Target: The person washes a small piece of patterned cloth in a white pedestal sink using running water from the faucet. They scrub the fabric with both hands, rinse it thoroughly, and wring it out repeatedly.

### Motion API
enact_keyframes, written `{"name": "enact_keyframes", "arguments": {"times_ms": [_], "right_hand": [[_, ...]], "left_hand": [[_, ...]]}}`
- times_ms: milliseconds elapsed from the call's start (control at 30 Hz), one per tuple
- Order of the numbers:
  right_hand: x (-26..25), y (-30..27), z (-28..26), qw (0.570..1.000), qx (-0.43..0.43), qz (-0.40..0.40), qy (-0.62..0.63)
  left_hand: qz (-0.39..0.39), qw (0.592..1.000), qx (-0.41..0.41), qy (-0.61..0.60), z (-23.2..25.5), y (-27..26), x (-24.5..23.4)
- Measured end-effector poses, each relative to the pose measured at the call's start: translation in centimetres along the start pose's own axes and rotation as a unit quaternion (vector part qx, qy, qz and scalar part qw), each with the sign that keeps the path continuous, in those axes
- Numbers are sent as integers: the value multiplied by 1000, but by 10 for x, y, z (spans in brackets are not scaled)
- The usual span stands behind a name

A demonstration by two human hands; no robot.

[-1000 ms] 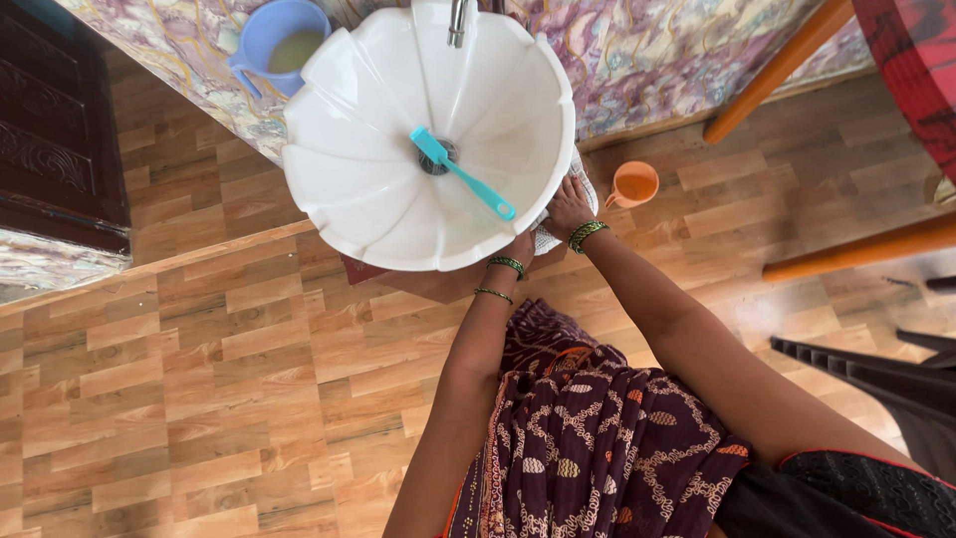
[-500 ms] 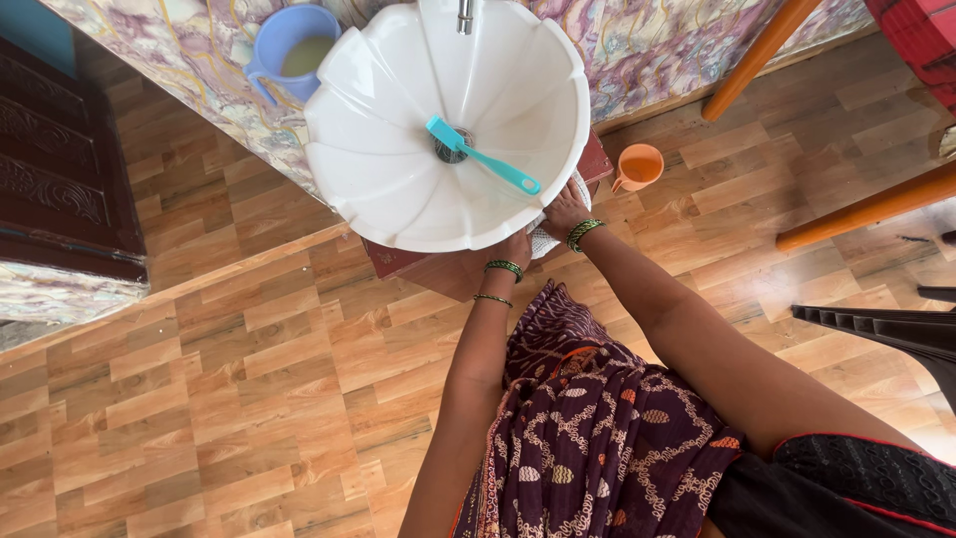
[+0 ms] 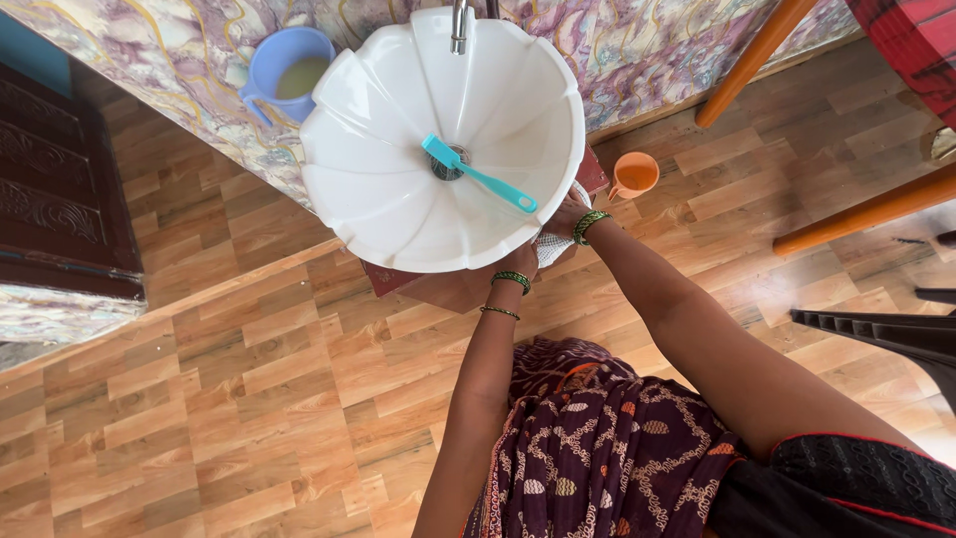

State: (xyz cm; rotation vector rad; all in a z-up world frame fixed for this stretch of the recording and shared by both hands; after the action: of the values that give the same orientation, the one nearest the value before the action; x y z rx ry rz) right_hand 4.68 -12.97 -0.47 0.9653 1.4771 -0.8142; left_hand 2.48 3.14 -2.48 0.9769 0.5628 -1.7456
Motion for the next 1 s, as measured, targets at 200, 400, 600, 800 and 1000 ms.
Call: {"name": "enact_keyframes", "arguments": {"times_ms": [200,400,600,800,1000], "right_hand": [[-6,2,9,997,4,31,70],[-2,-7,7,990,36,69,120],[1,-2,12,988,4,110,108],[4,11,22,997,-7,77,15],[-4,21,29,997,-30,45,48]], "left_hand": [[24,999,-31,-19,14,1,-14],[-18,997,-66,-21,24,5,-23],[3,996,-81,31,31,9,-22],[-4,992,-106,61,41,11,-30],[12,990,-139,36,46,14,-32]]}}
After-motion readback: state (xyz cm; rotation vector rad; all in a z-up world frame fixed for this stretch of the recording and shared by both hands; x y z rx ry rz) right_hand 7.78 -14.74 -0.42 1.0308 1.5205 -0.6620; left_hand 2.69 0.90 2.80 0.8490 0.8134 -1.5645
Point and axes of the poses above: each hand's wrist, its own y-axis towards the middle knuckle, its own x-axis out of the palm, z = x × y, the point moved 3 cm from there along y, towards the middle knuckle, and after that the axes turned 7 degrees about -x, right-handed, at the moved point
